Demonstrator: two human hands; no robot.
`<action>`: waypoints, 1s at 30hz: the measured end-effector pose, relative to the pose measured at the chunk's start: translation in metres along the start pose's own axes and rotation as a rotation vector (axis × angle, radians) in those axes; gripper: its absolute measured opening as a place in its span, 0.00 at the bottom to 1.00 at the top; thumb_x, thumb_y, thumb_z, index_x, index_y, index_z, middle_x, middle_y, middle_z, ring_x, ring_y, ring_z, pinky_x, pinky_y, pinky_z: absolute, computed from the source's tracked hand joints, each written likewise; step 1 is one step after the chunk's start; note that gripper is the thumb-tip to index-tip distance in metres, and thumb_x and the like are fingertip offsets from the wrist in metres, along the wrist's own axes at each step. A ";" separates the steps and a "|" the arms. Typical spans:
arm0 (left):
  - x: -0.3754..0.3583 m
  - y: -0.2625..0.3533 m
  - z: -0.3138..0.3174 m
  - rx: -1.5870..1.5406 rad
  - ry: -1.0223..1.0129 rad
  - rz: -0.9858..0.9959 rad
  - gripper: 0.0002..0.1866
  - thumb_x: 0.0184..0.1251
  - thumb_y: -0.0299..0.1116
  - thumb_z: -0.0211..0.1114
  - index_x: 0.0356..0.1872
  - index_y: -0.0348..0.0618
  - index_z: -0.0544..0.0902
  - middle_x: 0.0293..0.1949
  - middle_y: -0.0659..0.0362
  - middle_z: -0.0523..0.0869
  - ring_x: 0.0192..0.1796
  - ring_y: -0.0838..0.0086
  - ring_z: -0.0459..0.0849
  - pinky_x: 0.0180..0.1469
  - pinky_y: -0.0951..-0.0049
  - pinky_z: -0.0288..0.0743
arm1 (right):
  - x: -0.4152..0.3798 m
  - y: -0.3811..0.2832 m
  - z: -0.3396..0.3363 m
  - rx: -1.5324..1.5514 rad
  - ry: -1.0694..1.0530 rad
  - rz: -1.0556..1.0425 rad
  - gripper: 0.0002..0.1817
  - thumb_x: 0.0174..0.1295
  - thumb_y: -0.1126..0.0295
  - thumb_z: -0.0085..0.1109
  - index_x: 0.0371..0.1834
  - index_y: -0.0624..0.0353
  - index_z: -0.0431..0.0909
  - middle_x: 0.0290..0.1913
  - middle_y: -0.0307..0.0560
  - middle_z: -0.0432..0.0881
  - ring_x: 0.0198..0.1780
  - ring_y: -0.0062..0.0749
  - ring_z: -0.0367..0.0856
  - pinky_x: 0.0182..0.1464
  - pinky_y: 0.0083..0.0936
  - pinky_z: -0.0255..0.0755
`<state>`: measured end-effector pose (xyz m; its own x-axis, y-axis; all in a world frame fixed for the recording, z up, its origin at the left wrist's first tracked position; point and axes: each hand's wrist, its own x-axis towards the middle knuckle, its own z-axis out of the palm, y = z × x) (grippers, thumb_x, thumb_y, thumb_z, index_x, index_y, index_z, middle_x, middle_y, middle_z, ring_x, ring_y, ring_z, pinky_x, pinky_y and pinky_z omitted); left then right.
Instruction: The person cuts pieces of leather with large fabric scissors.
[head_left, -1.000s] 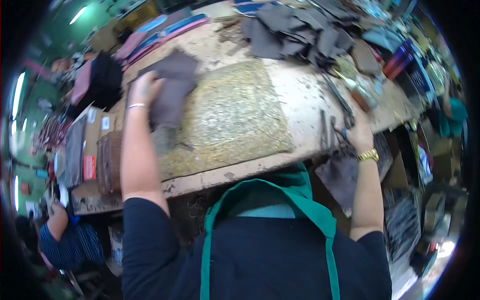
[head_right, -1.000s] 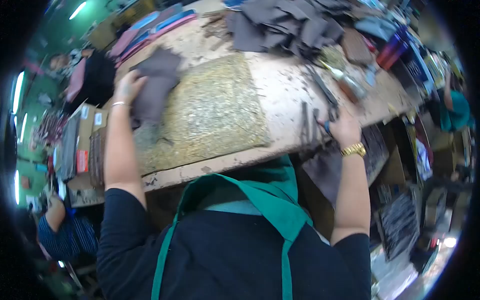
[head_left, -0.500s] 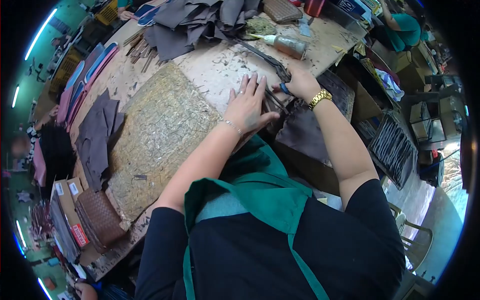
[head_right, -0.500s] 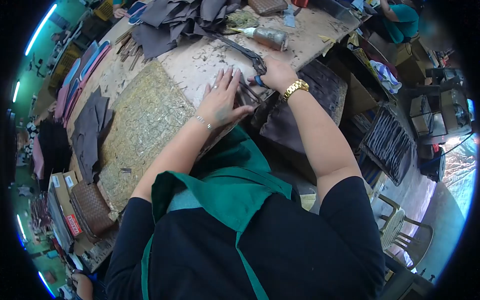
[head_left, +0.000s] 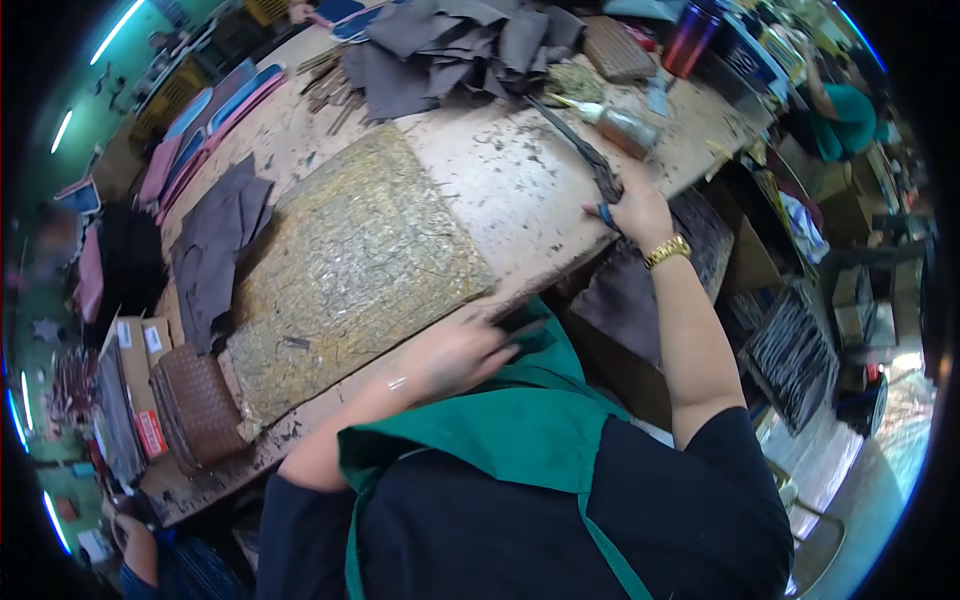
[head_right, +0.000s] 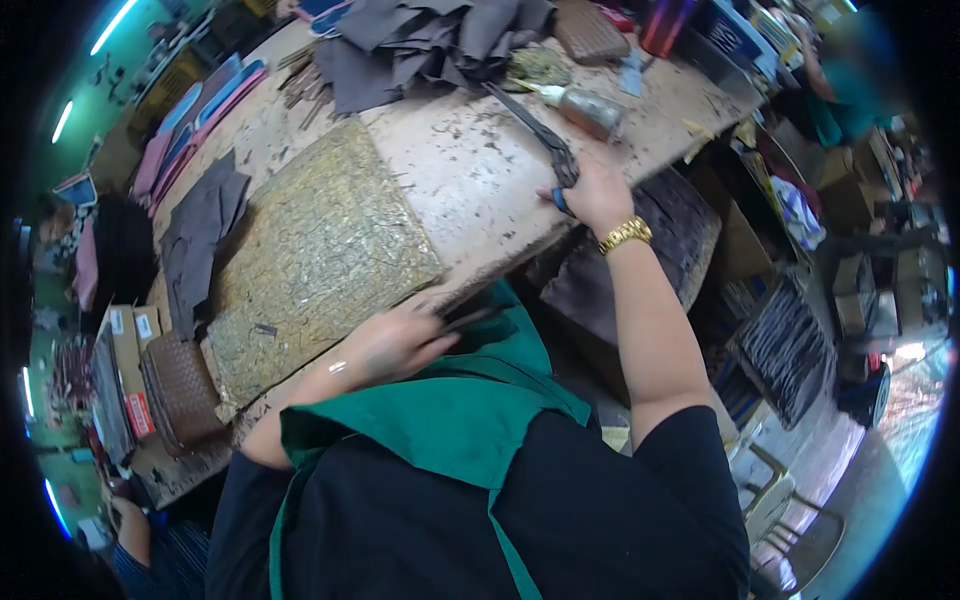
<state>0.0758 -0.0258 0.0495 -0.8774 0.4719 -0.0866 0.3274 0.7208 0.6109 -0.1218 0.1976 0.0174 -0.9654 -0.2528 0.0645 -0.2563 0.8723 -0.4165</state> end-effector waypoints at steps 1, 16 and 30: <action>-0.039 -0.006 -0.006 -0.038 -0.012 -0.138 0.18 0.63 0.42 0.52 0.20 0.39 0.76 0.25 0.48 0.78 0.32 0.54 0.78 0.34 0.64 0.72 | 0.000 -0.002 0.000 -0.004 -0.002 0.014 0.33 0.34 0.43 0.68 0.29 0.62 0.73 0.33 0.59 0.78 0.39 0.50 0.77 0.42 0.36 0.70; -0.189 -0.013 0.016 0.007 0.170 -0.677 0.22 0.51 0.42 0.63 0.46 0.43 0.77 0.41 0.47 0.79 0.44 0.55 0.78 0.47 0.64 0.72 | -0.005 -0.007 -0.003 -0.044 0.027 -0.026 0.31 0.30 0.45 0.72 0.24 0.60 0.68 0.26 0.54 0.77 0.32 0.49 0.77 0.36 0.37 0.70; 0.223 -0.184 -0.100 -1.613 1.021 -0.687 0.20 0.50 0.45 0.69 0.34 0.38 0.76 0.27 0.55 0.81 0.27 0.71 0.79 0.30 0.75 0.73 | -0.007 -0.004 0.004 -0.005 0.049 0.042 0.32 0.30 0.45 0.71 0.24 0.60 0.68 0.26 0.52 0.78 0.32 0.47 0.77 0.37 0.36 0.70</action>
<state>-0.2150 -0.1046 -0.0034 -0.7226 -0.4452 -0.5289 -0.1220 -0.6709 0.7314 -0.1136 0.1944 0.0148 -0.9765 -0.1955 0.0911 -0.2156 0.8837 -0.4153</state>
